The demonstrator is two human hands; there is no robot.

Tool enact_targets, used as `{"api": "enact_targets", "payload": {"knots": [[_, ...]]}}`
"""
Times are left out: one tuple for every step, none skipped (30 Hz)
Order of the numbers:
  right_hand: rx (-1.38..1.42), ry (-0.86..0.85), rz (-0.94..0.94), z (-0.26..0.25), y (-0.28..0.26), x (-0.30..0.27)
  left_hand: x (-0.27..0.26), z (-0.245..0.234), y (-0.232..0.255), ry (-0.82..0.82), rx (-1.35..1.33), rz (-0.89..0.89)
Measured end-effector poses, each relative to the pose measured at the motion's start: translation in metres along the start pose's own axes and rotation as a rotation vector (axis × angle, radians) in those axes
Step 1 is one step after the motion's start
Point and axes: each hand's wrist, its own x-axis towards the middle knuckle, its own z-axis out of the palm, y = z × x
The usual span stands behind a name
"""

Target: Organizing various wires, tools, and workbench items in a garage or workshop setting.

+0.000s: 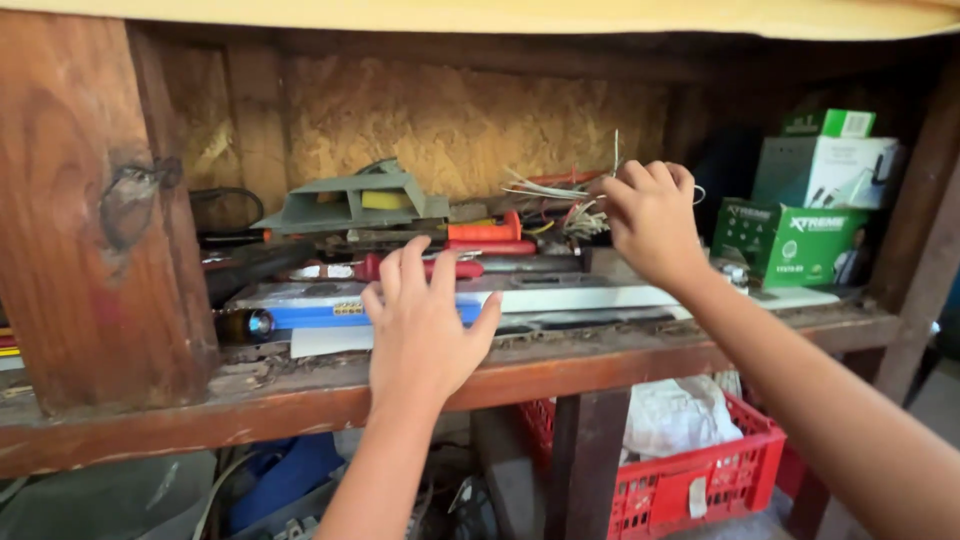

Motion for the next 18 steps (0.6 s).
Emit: {"api": "enact_targets", "payload": {"knots": [[0.005, 0.004, -0.005, 0.002, 0.010, 0.004, 0.001, -0.001, 0.000, 0.005, 0.006, -0.003], [-0.030, -0.049, -0.013, 0.003, 0.021, 0.007, 0.002, -0.002, 0.001, -0.022, 0.031, 0.006], [-0.065, -0.104, -0.021, 0.003, 0.032, 0.009, 0.001, -0.003, 0.004, -0.050, 0.054, 0.013], [-0.061, -0.103, -0.027, 0.003, 0.040, 0.012, -0.001, 0.000, 0.009, -0.048, 0.058, 0.007], [-0.061, -0.135, -0.032, 0.003, 0.048, 0.017, 0.000, 0.003, 0.014, -0.016, 0.117, 0.026], [-0.061, -0.167, -0.037, 0.002, 0.056, 0.022, 0.000, 0.005, 0.018, 0.014, 0.176, 0.045], [-0.056, -0.155, -0.040, 0.003, 0.066, 0.028, 0.004, 0.010, 0.033, 0.022, 0.186, 0.047], [-0.043, -0.216, -0.039, 0.004, 0.076, 0.034, 0.007, 0.016, 0.047, 0.020, 0.245, -0.048], [-0.033, -0.281, -0.037, 0.005, 0.087, 0.038, 0.009, 0.024, 0.061, 0.015, 0.299, -0.144], [-0.031, -0.274, -0.040, 0.008, 0.098, 0.042, 0.011, 0.033, 0.069, 0.021, 0.304, -0.144], [-0.033, -0.302, -0.088, 0.012, 0.108, 0.048, 0.014, 0.042, 0.075, 0.088, 0.310, -0.143], [-0.036, -0.331, -0.137, 0.016, 0.118, 0.055, 0.018, 0.050, 0.081, 0.155, 0.315, -0.141], [-0.030, -0.323, -0.139, 0.023, 0.124, 0.058, 0.019, 0.052, 0.081, 0.159, 0.325, -0.140], [-0.050, -0.383, -0.123, 0.030, 0.129, 0.061, 0.020, 0.054, 0.081, 0.158, 0.331, -0.121], [-0.065, -0.450, -0.111, 0.039, 0.130, 0.061, 0.017, 0.055, 0.081, 0.151, 0.338, -0.110], [-0.054, -0.449, -0.116, 0.052, 0.131, 0.059, 0.016, 0.057, 0.080, 0.150, 0.349, -0.115], [-0.114, -0.529, -0.090, 0.064, 0.131, 0.061, 0.017, 0.057, 0.078, 0.113, 0.336, -0.160], [-0.175, -0.609, -0.064, 0.077, 0.130, 0.063, 0.017, 0.057, 0.076, 0.076, 0.321, -0.205]]}}
